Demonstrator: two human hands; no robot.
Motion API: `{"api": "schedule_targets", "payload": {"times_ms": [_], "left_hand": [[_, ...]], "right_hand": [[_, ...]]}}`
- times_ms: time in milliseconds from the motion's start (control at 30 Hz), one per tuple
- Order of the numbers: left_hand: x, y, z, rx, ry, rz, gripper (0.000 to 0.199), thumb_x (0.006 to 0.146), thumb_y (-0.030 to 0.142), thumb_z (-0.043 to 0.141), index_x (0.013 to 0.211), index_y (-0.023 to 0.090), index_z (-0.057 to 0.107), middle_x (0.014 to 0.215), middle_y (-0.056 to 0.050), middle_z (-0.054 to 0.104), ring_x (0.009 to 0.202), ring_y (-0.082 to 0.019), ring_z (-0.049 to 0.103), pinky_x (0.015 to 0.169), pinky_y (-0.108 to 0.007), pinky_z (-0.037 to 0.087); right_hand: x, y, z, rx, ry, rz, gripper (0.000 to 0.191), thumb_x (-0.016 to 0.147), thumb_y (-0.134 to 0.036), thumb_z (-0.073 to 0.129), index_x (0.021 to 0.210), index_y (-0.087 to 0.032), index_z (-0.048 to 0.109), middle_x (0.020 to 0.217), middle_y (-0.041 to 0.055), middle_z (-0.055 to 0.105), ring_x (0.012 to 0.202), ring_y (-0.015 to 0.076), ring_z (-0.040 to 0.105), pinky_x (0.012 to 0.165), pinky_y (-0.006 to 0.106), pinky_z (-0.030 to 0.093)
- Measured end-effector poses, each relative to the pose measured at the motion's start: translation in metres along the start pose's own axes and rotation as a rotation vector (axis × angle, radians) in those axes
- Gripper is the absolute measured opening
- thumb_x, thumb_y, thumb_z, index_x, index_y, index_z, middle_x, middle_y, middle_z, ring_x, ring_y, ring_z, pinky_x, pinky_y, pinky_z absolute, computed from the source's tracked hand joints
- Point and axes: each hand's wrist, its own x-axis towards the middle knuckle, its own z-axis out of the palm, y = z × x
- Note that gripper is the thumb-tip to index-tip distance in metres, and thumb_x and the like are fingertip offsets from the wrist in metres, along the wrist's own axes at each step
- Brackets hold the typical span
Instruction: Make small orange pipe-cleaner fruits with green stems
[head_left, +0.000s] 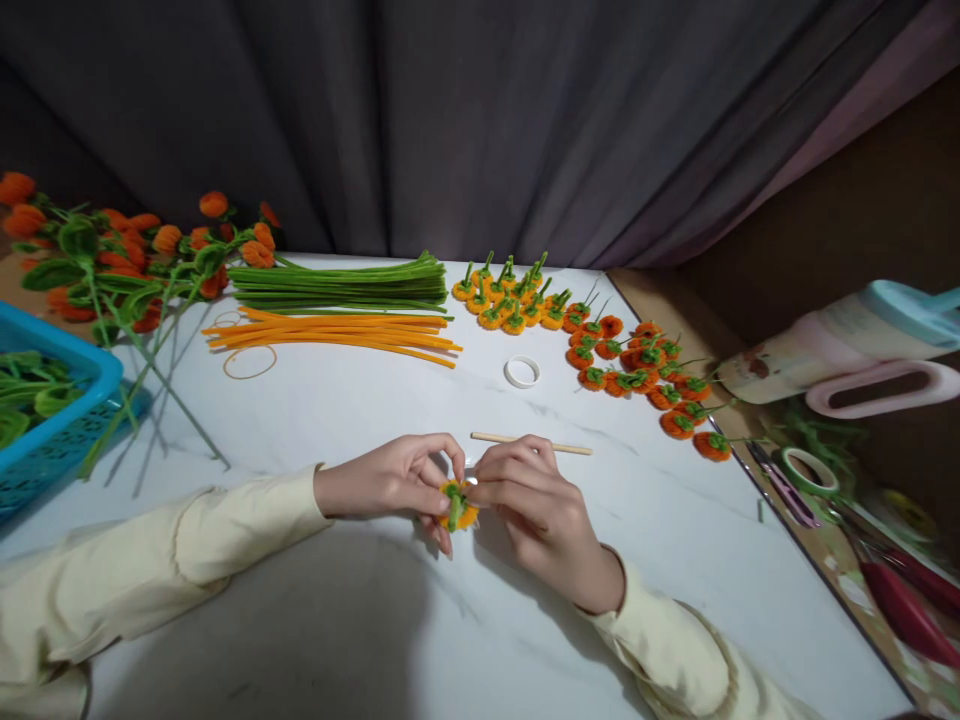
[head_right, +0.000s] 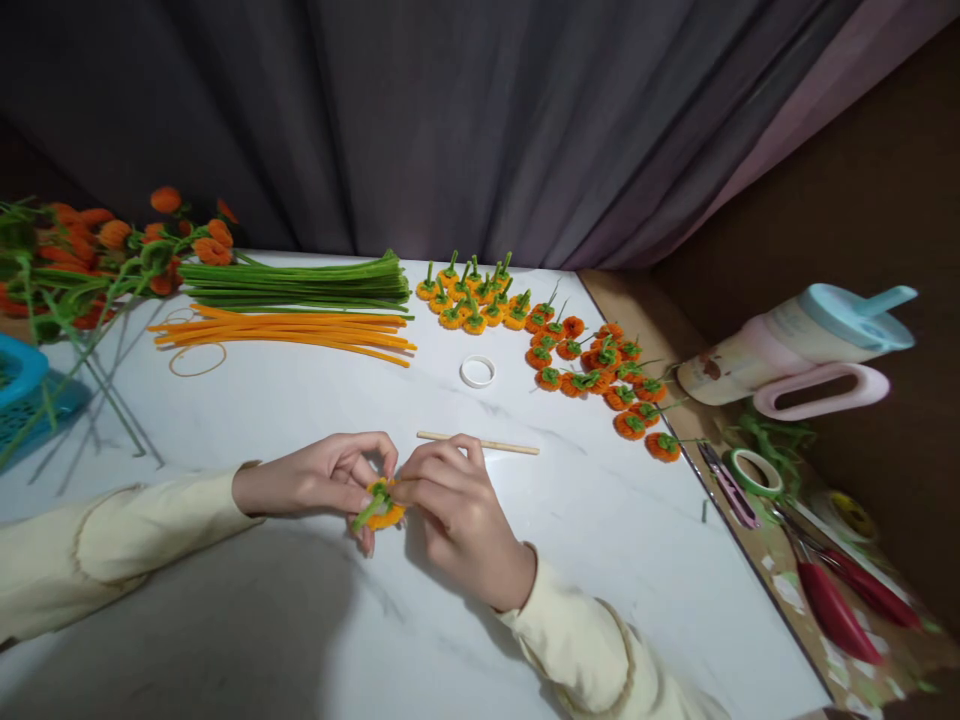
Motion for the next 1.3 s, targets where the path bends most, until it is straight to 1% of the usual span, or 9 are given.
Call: {"api": "schedule_targets", "payload": {"times_ms": [133,200,367,533,667,900,1033,1200,1300], "left_hand": [[0.000,0.000,-0.001,0.002,-0.001,0.016,0.031,0.079,0.035,0.064,0.088,0.017,0.041,0.064,-0.005,0.069,0.058,-0.018,0.067,0.050,-0.020,0.042],[0.000,0.000,-0.001,-0.001,0.000,0.017,0.031,0.078,0.035,0.065,0.088,0.017,0.041,0.065,-0.005,0.069,0.057,-0.018,0.067,0.050,-0.020,0.043],[0.000,-0.001,-0.001,-0.019,0.005,0.011,0.032,0.077,0.034,0.066,0.089,0.017,0.041,0.066,-0.005,0.069,0.057,-0.017,0.067,0.049,-0.019,0.043],[0.000,-0.002,-0.002,-0.027,-0.002,-0.002,0.031,0.076,0.032,0.067,0.088,0.017,0.042,0.064,-0.003,0.068,0.058,-0.017,0.068,0.049,-0.019,0.045],[0.000,-0.003,-0.003,-0.024,-0.018,-0.016,0.031,0.077,0.030,0.066,0.089,0.017,0.041,0.065,-0.005,0.069,0.058,-0.018,0.068,0.049,-0.019,0.045],[0.000,-0.002,-0.004,-0.026,-0.040,-0.037,0.031,0.076,0.031,0.066,0.088,0.017,0.042,0.065,-0.005,0.069,0.060,-0.020,0.068,0.047,-0.018,0.044],[0.001,-0.001,-0.005,-0.029,-0.052,-0.046,0.029,0.077,0.031,0.065,0.087,0.017,0.042,0.064,-0.005,0.069,0.061,-0.021,0.069,0.047,-0.019,0.044],[0.001,-0.001,-0.005,-0.043,-0.048,-0.051,0.029,0.076,0.030,0.066,0.087,0.017,0.042,0.064,-0.005,0.069,0.060,-0.021,0.069,0.048,-0.020,0.045],[0.002,-0.001,-0.004,-0.052,-0.047,-0.053,0.029,0.075,0.029,0.067,0.086,0.017,0.043,0.063,-0.005,0.069,0.060,-0.022,0.069,0.048,-0.020,0.046]], "right_hand": [[-0.002,0.003,-0.001,-0.032,0.010,0.036,0.019,0.083,-0.008,0.050,0.089,-0.021,0.061,0.079,0.0031,0.065,0.082,0.0180,0.057,0.076,0.039,0.037],[-0.003,0.004,-0.002,-0.050,0.013,0.024,0.020,0.084,-0.008,0.048,0.090,-0.022,0.062,0.079,0.0030,0.065,0.081,0.0179,0.058,0.076,0.039,0.037],[-0.003,0.003,-0.004,-0.067,0.006,-0.057,0.029,0.081,-0.001,0.042,0.091,-0.021,0.061,0.079,0.0034,0.065,0.081,0.0178,0.058,0.073,0.038,0.038],[-0.003,0.001,-0.005,-0.133,-0.016,-0.122,0.031,0.077,0.003,0.040,0.092,-0.017,0.059,0.081,0.0057,0.066,0.084,0.0191,0.058,0.073,0.039,0.038],[-0.002,0.000,-0.005,-0.191,-0.047,-0.158,0.033,0.076,0.003,0.038,0.093,-0.016,0.058,0.081,0.0053,0.066,0.084,0.0191,0.058,0.074,0.038,0.038],[-0.001,0.005,-0.003,-0.277,-0.050,-0.271,0.026,0.083,0.000,0.037,0.093,-0.013,0.058,0.083,0.0057,0.068,0.086,0.0178,0.059,0.075,0.037,0.037],[-0.004,0.009,-0.001,-0.337,-0.023,-0.351,0.021,0.089,-0.004,0.040,0.092,-0.010,0.060,0.083,0.0062,0.069,0.089,0.0185,0.059,0.077,0.037,0.038],[-0.006,0.012,0.003,-0.339,-0.006,-0.388,0.022,0.090,-0.006,0.039,0.087,-0.009,0.061,0.083,0.0070,0.069,0.090,0.0190,0.059,0.076,0.036,0.039],[-0.007,0.013,0.003,-0.343,-0.019,-0.417,0.021,0.089,-0.006,0.042,0.084,-0.008,0.061,0.083,0.0069,0.068,0.091,0.0192,0.059,0.075,0.035,0.039]]}}
